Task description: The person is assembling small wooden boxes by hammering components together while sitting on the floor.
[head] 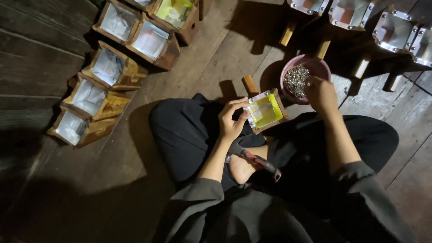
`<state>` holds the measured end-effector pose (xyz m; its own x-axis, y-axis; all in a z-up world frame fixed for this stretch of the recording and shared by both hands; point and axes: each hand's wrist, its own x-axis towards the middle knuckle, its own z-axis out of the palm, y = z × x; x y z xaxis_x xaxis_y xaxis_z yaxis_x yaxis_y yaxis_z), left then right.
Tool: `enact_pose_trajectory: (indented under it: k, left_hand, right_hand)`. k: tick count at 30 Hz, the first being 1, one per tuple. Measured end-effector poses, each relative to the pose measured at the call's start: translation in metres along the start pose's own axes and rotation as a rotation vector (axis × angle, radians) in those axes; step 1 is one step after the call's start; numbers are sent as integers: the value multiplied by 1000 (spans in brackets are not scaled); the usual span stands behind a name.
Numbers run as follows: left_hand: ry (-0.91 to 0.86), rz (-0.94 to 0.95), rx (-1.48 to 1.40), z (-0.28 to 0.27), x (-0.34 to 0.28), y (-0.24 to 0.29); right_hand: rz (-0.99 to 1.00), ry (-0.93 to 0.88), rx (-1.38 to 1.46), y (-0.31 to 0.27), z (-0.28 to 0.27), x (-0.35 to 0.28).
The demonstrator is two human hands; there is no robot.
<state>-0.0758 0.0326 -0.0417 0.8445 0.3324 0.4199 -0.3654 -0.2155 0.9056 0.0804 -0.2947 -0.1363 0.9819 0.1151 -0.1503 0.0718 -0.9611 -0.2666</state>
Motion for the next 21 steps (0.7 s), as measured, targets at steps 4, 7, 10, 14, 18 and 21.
enact_pose_trajectory:
  k: [4,7,10,14,18,21]
  left_hand:
    - [3,16,9,1,1,2]
    - [13,6,22,5,0,-5]
    - [44,-24,31,8,-2,-13]
    - [91,18,49,9,-2,-9]
    - [162,180,163,5,-5,0]
    - [251,200,188,0,-12,-3]
  right_hand:
    - [-54,-28,149,-4,15,12]
    - [-55,19,98,-13,8,10]
    - [-139,50,85,-22,5,4]
    - [-163,80,67,-45,-10,-11]
    - [-169,271,205,-11,30,12]
    - [-116,290,361,-3,25,5]
